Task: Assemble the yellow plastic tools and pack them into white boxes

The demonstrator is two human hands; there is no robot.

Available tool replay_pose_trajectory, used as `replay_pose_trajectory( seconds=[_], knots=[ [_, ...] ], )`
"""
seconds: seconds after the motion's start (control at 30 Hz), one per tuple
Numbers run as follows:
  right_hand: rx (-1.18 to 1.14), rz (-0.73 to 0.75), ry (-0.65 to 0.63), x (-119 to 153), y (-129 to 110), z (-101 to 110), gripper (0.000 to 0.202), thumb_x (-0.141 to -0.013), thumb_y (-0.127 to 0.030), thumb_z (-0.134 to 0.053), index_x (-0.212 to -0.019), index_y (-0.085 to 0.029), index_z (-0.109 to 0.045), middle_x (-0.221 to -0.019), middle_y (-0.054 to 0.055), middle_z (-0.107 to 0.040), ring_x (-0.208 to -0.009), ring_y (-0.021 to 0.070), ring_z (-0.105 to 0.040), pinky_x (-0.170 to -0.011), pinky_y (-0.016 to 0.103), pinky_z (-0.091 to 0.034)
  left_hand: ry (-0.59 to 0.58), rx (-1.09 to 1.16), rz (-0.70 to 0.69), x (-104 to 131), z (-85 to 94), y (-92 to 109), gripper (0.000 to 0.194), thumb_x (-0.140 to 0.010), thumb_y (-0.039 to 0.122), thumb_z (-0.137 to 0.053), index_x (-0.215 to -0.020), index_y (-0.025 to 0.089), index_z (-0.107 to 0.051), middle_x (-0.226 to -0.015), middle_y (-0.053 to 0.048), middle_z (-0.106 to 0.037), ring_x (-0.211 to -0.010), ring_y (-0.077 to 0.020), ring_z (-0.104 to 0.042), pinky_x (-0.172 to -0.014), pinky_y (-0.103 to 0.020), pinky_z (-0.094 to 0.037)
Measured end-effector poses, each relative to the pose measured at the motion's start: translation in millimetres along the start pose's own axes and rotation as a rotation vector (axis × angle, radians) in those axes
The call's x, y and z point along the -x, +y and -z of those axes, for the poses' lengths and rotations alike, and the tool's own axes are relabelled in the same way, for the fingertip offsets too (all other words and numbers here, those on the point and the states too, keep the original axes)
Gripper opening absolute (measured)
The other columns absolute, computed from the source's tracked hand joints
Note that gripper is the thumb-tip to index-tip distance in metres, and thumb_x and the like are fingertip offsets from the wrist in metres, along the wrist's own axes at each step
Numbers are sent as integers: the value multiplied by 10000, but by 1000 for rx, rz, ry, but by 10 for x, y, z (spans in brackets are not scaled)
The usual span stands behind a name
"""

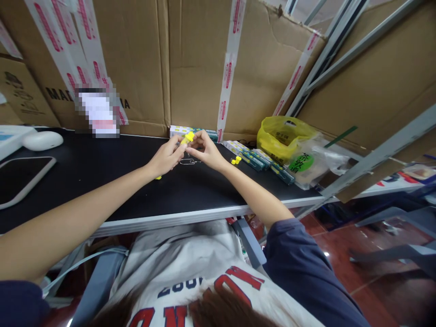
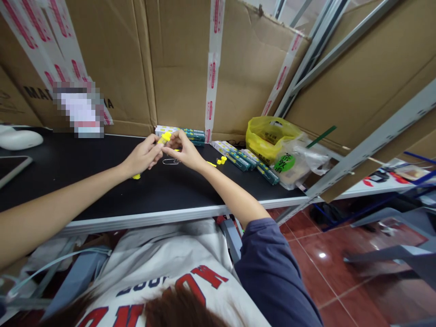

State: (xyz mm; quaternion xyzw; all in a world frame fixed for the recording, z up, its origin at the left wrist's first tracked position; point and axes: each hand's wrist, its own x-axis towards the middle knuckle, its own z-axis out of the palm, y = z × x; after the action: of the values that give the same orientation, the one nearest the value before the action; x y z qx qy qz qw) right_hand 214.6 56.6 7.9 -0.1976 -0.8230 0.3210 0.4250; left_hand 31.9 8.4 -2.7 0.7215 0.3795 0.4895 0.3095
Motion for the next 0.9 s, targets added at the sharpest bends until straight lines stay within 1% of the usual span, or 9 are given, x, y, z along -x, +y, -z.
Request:
replay_pose_trajectory(
  seconds=[0.2,0.27,0.4,0.53,0.6,0.67,0.73,0.8,0.9],
  knots=[
    [-185,-104,-35,-64,60,7,486,-698,-492,-822,-1013,-206,-587,-1028,52,-678,-954,184,-658,-989,383,-522,-19,-73,-95,-11,-3,-50,230,-967,438,-457,-926,213,-436,-591,75,-478,-429,-68,-436,-432,-189,-363],
    [-208,-120,-32,-73,54,30,483,-684,-483,-832,-1006,-193,-619,-1000,47,-686,-938,178,-658,-981,375,-522,-5,-65,-102,-18,-6,-60,238,-962,447,-468,-923,216,-422,-592,75,-486,-426,-66,-438,-429,-187,-359],
    [-223,-77,-22,-84,52,78,459,-684,-453,-839,-991,-169,-651,-944,35,-686,-885,161,-653,-933,351,-530,-7,-21,-79,-22,-11,-75,288,-957,497,-480,-924,224,-397,-583,75,-506,-407,-65,-443,-402,-177,-350],
    [-222,-66,-24,-93,52,101,490,-658,-465,-855,-991,-158,-668,-961,43,-691,-923,174,-652,-935,341,-526,-64,-32,-56,-24,-8,-72,345,-959,555,-447,-900,216,-424,-571,64,-516,-407,-69,-450,-406,-183,-383],
    [-236,-81,-26,-93,39,99,520,-643,-481,-861,-1013,-167,-674,-999,46,-695,-945,175,-647,-924,330,-533,-58,-25,-40,-23,-10,-62,365,-951,574,-449,-880,216,-430,-563,63,-507,-407,-71,-447,-401,-187,-389],
    [-257,-117,-38,-87,22,92,532,-669,-514,-837,-1054,-184,-677,-1048,47,-692,-954,167,-639,-866,297,-552,-39,-13,-27,-19,-19,-57,369,-939,574,-475,-854,219,-422,-557,63,-501,-409,-72,-446,-393,-187,-384],
    [-275,-151,-56,-79,13,82,506,-745,-559,-765,-1082,-190,-684,-1051,47,-685,-931,146,-629,-767,237,-558,-25,-6,-17,-18,-35,-65,363,-925,557,-516,-831,222,-413,-553,64,-502,-412,-72,-447,-392,-186,-380],
    [-294,-157,-56,-74,19,71,482,-816,-577,-691,-1088,-179,-694,-992,43,-677,-873,122,-619,-676,189,-542,-24,18,-3,-23,-57,-88,349,-915,537,-547,-837,218,-430,-557,64,-507,-420,-73,-453,-398,-185,-383],
    [-343,-166,-16,-85,40,69,464,-840,-561,-677,-1085,-168,-698,-912,30,-669,-805,107,-615,-635,175,-540,-21,124,26,-48,-95,-125,342,-907,532,-559,-875,200,-483,-586,53,-536,-455,-79,-485,-428,-187,-413]
  ],
)
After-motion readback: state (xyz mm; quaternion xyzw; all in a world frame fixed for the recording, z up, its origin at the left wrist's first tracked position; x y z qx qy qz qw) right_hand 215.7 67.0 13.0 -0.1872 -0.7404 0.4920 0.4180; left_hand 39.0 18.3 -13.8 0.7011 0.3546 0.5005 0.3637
